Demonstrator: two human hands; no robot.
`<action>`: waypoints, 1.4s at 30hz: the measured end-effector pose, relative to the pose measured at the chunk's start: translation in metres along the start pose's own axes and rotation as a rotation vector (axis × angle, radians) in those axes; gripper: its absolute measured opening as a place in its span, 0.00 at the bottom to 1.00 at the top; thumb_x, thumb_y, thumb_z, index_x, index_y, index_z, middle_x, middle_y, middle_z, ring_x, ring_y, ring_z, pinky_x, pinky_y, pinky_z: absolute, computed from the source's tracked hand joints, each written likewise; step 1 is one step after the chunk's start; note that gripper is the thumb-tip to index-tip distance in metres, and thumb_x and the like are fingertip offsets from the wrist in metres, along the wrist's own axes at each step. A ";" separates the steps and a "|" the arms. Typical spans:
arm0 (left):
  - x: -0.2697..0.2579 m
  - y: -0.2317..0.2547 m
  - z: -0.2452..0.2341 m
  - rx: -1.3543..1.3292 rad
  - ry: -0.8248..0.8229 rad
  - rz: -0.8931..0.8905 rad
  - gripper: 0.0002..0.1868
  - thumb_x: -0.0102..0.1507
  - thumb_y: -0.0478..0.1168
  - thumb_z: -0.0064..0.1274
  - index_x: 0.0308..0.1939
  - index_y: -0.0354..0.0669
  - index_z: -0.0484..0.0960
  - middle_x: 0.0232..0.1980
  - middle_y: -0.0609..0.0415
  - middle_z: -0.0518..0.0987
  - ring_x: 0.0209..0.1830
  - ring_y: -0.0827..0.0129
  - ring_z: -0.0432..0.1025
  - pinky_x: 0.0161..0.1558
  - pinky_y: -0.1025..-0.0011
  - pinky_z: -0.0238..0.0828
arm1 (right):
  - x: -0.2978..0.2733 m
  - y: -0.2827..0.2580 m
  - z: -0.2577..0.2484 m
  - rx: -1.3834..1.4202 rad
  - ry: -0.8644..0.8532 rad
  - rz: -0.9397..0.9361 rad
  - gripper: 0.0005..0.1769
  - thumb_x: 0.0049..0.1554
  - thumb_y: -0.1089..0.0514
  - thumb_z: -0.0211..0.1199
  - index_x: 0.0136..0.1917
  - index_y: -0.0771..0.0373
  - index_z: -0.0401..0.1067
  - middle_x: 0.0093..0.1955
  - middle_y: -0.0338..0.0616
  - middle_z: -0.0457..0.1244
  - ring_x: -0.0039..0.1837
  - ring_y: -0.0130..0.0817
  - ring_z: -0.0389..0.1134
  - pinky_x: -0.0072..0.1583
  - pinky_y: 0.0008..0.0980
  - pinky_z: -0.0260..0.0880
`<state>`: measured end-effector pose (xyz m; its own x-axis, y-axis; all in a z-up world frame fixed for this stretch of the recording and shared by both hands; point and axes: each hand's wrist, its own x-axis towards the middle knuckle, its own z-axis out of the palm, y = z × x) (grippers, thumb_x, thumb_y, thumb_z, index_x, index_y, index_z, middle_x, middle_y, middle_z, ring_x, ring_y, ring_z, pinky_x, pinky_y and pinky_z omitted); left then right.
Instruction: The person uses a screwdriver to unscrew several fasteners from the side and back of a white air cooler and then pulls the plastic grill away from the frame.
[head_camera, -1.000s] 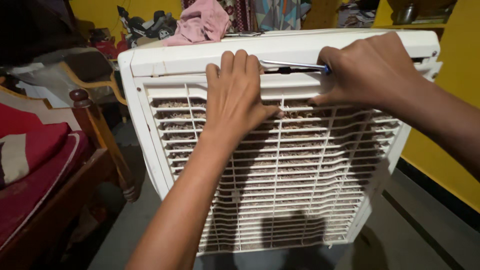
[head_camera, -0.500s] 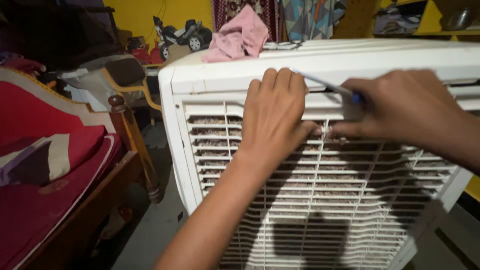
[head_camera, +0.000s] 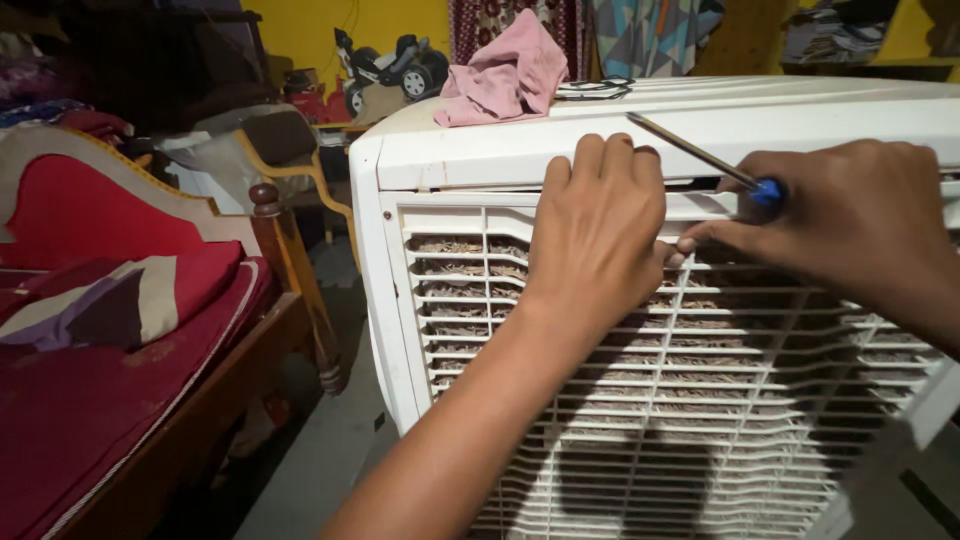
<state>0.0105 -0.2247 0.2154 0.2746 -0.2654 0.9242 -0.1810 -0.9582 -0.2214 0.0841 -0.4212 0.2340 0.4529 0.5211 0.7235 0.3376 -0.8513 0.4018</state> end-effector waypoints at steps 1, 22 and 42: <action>0.002 -0.003 0.000 0.005 0.004 0.002 0.29 0.43 0.47 0.74 0.40 0.35 0.78 0.44 0.46 0.76 0.48 0.56 0.70 0.47 0.60 0.67 | -0.002 0.003 0.002 0.032 0.025 0.003 0.31 0.44 0.22 0.70 0.41 0.49 0.82 0.22 0.31 0.64 0.24 0.26 0.65 0.32 0.29 0.60; -0.151 -0.143 -0.031 -0.579 0.154 -0.591 0.54 0.54 0.49 0.72 0.77 0.40 0.57 0.74 0.37 0.60 0.68 0.53 0.68 0.63 0.60 0.70 | -0.051 -0.064 0.016 0.667 -0.099 0.350 0.21 0.64 0.43 0.62 0.56 0.64 0.76 0.33 0.47 0.64 0.33 0.34 0.68 0.37 0.35 0.68; -0.213 -0.170 -0.025 -1.404 0.074 -1.107 0.20 0.66 0.44 0.59 0.57 0.36 0.77 0.56 0.42 0.75 0.50 0.55 0.78 0.50 0.52 0.82 | -0.202 -0.218 0.107 1.647 -0.377 0.714 0.16 0.66 0.58 0.61 0.66 0.58 0.67 0.38 0.47 0.63 0.38 0.31 0.64 0.43 0.33 0.67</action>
<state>-0.0406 -0.0025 0.0640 0.7825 0.4165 0.4628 -0.5586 0.1412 0.8173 0.0074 -0.3344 -0.0593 0.9178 0.3120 0.2455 0.2868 -0.0934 -0.9534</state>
